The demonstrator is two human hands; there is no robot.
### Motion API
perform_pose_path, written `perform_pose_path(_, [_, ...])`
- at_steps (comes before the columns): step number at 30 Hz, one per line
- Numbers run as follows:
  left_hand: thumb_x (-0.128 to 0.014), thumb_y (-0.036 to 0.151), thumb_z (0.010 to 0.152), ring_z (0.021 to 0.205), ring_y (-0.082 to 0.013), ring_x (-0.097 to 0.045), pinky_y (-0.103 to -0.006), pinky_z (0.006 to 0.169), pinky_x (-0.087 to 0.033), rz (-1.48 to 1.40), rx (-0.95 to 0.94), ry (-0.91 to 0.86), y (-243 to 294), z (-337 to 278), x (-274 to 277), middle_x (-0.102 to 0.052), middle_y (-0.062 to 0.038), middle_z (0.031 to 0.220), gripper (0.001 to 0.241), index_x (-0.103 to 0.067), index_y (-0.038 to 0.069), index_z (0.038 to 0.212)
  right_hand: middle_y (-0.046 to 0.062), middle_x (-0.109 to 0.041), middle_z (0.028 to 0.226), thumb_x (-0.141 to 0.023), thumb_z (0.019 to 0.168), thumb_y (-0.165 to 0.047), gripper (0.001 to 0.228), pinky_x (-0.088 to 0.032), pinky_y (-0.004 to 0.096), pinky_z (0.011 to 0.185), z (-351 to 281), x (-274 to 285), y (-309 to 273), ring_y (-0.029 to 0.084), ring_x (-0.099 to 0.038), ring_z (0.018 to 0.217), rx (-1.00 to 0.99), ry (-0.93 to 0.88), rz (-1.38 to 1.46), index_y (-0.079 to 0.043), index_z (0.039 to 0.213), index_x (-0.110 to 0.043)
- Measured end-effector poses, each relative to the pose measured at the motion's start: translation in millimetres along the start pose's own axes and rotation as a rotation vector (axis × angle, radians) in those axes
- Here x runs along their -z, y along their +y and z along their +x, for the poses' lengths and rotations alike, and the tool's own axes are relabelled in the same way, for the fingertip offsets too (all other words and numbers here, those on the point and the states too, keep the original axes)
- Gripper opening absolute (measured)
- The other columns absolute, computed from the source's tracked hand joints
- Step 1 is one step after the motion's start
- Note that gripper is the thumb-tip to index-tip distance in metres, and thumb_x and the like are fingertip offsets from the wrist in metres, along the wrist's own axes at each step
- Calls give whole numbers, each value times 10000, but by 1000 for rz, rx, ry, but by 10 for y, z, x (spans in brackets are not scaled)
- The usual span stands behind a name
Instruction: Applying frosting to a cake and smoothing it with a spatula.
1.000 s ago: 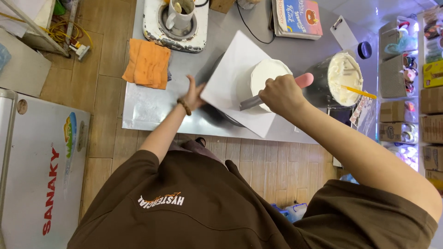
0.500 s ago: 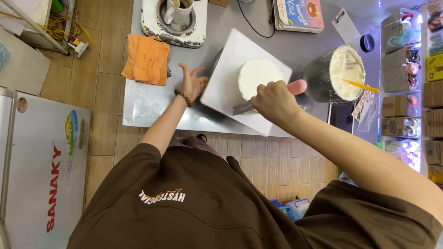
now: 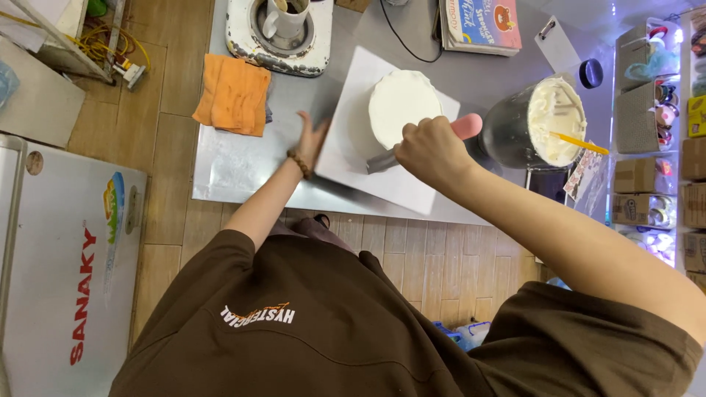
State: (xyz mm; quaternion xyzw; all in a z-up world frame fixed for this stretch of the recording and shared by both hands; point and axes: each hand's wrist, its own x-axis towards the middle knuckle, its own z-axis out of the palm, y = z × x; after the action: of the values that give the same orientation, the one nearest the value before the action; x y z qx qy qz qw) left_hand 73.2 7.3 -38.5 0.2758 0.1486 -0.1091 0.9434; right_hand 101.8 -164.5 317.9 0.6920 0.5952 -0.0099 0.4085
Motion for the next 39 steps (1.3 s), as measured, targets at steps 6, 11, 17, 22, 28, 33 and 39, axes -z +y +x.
perform_pose_path(6, [-123, 1040, 570, 1427, -340, -483, -550, 1144, -427, -177, 105, -132, 143, 158, 275, -521, -148, 1528, 1437, -280, 71, 1619, 32, -675, 820, -687, 833, -200, 69, -457, 328, 520, 92, -76, 165, 192, -678, 707, -2, 10, 7, -168, 776, -707])
perform_pose_path(11, [-155, 1045, 549, 1299, -291, -521, -479, 1122, -446, -286, -138, -2, -66, 58, 180, -508, -174, 1469, 1407, -255, 164, 1641, 30, -680, 815, -691, 839, -194, 56, -464, 325, 520, 107, -140, 258, 189, -685, 706, -2, 19, 2, -179, 788, -710])
perform_pose_path(17, [-9, 1067, 605, 1158, -354, -606, -455, 989, -501, 133, 160, -50, -24, 63, 284, -587, -341, 1335, 1464, -332, 26, 1583, 17, -674, 808, -695, 840, -174, 54, -456, 312, 503, 95, -226, 364, 160, -674, 679, 7, -53, -20, -181, 789, -713])
perform_pose_path(22, [-114, 1027, 673, 1300, -244, -635, -459, 1109, -505, -343, -55, 15, -143, 78, 135, -604, -115, 1455, 1410, -147, 71, 1710, 14, -670, 791, -711, 819, -188, 37, -448, 322, 482, 58, -300, 396, 179, -680, 689, -20, -18, -11, -195, 784, -716])
perform_pose_path(28, [-79, 1064, 666, 1409, -538, -419, -590, 1148, -336, 29, 134, -104, -126, 371, 561, -343, -474, 1534, 1431, -91, 46, 1671, 4, -674, 788, -699, 862, -191, 85, -454, 315, 499, -24, -240, 321, 167, -688, 690, -29, -92, -7, -188, 779, -719])
perform_pose_path(33, [-134, 1071, 530, 1414, -358, -440, -555, 1172, -331, -185, -126, -71, 298, -218, -194, -429, -221, 1508, 1452, -165, 168, 1668, 8, -674, 797, -695, 855, -199, 75, -467, 318, 496, -48, -376, 277, 173, -692, 700, -51, -114, 27, -192, 786, -723])
perform_pose_path(39, [-71, 1094, 564, 1416, -472, -431, -599, 1171, -326, -209, 275, -277, -114, 107, 427, -402, -327, 1510, 1511, -159, 102, 1701, 14, -684, 791, -678, 865, -239, 90, -483, 347, 499, -267, -183, 44, 199, -696, 682, -97, -139, 123, -202, 802, -731])
